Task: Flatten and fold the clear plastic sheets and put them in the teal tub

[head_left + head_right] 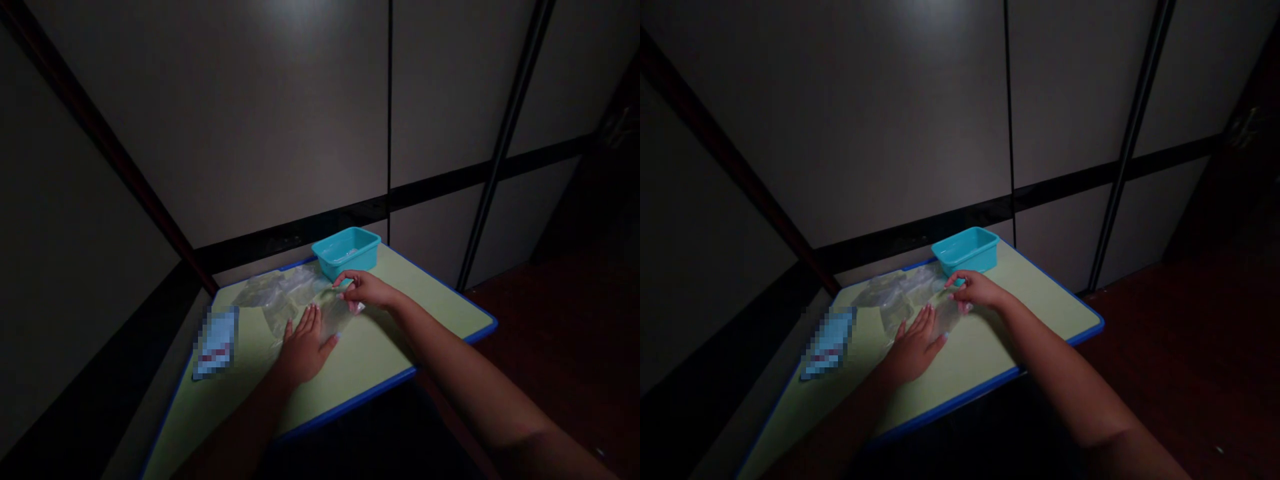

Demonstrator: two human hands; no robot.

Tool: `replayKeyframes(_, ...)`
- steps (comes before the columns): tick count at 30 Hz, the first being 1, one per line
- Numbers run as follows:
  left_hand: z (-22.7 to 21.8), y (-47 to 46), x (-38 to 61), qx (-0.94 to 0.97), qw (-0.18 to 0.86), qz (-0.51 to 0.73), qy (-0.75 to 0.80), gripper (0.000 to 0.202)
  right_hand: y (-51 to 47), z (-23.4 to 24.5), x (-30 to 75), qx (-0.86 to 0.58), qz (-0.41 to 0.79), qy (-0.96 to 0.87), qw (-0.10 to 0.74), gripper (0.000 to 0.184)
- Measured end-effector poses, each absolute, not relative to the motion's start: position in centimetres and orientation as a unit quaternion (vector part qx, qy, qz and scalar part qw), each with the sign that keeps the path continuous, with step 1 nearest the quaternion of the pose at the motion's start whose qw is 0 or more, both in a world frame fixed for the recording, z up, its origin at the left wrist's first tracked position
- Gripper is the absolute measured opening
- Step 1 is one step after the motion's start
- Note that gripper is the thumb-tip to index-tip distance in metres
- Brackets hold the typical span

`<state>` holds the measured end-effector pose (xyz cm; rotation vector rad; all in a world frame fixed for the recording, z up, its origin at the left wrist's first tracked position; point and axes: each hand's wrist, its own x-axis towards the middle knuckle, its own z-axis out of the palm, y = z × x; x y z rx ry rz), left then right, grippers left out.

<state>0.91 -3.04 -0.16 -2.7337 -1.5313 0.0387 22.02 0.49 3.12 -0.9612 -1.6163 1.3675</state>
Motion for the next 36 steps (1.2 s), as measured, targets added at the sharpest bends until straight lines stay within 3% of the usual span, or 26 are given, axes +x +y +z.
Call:
replayKeyframes(5,0.4,-3.2,1.0,-0.885,-0.006,0.011,-0.465,0.078,0.1,3.3,21.4,-0.361,0.533,-0.628,0.437,0.043)
replayKeyframes(11,0.4,-3.3,0.9,-0.883,-0.022,0.007,-0.468,0.08,-0.2,3.3,21.5,-0.458,0.583,-0.559,0.372,0.063)
replayKeyframes(17,0.1,-3.1,0.8,-0.884,-0.029,0.002,-0.466,0.084,0.1,3.1,21.8,-0.378,0.657,-0.543,0.362,0.085)
replayKeyframes(26,0.6,-3.2,0.9,-0.89,-0.035,-0.001,-0.455,0.08,1.4,1.9,21.7,-0.335,0.715,-0.506,0.348,0.085)
replayKeyframes(36,0.3,-3.2,0.9,-0.891,-0.03,-0.003,-0.454,0.077,1.8,2.1,22.0,-0.386,0.708,-0.484,0.34,0.084)
